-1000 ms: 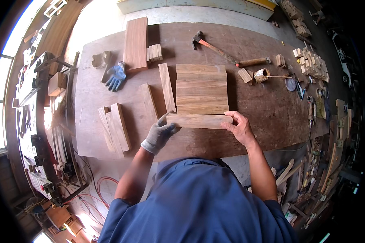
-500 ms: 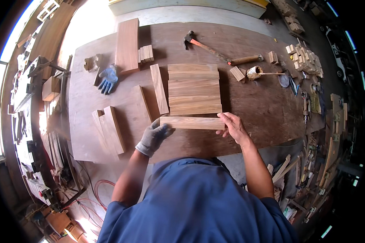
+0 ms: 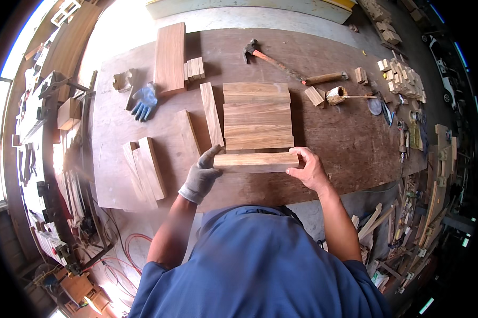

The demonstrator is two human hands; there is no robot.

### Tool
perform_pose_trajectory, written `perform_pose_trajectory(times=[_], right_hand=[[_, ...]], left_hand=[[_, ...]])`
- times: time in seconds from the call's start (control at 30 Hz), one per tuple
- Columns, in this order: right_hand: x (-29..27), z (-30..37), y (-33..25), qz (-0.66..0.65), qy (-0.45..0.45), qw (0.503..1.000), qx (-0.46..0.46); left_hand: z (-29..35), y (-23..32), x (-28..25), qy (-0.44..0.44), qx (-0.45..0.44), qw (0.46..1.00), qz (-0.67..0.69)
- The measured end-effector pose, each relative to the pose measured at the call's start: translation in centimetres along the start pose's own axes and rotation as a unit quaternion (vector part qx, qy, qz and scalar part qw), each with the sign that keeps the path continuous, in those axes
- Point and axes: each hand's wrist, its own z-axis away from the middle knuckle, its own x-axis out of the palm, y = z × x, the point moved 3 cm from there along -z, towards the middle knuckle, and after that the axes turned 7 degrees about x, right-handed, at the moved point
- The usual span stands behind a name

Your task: The person walks through a workshop, picks up wooden planks from a pile, and places them onto a workbench. They repeatedly pick up individual planks, inspect them by turning them over, and stack them neatly on the table.

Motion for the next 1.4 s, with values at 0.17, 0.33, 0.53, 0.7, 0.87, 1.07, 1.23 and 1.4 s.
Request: perform_pose_trajectory(times=[0.17, 0.33, 0.53, 0.7, 0.87, 1.07, 1.23, 1.4], right_hand=[[0.2, 0.1, -2.0, 0.059, 0.028, 0.997, -0.041], [0.5, 0.0, -1.7, 0.037, 0.041, 0.997, -0.052], [0.1, 0.2, -0.6, 0.073, 0.006, 0.997, -0.005], [1.8, 0.9, 7.6, -0.116, -0.022, 0.979, 0.166], [1.8, -0.6, 8.4, -0.152, 0.007, 0.962, 0.227], [1.7, -1.9, 11.1, 0.019, 0.067, 0.979, 0.192], [3.4, -1.6, 10.2, -0.118, 0.074, 0.975, 0.173], [2.9, -2.0, 8.9, -0.134, 0.054, 0.967, 0.212]], left_hand=[[-0.2, 0.2, 0.2, 0.012, 0.01, 0.999, -0.041], [-0.6, -0.2, -0.2, 0.021, 0.027, 0.998, -0.058], [0.1, -1.0, -0.3, 0.028, 0.001, 0.994, -0.106], [1.3, -3.6, 0.1, 0.074, -0.159, 0.981, -0.081], [-0.2, -3.6, 1.5, 0.084, -0.106, 0.968, -0.211], [-1.4, -3.8, 0.7, 0.111, -0.11, 0.912, -0.381], [-1.6, -5.0, 1.0, 0.105, -0.042, 0.945, -0.307], [-2.2, -3.8, 0.6, 0.109, -0.026, 0.893, -0.435]])
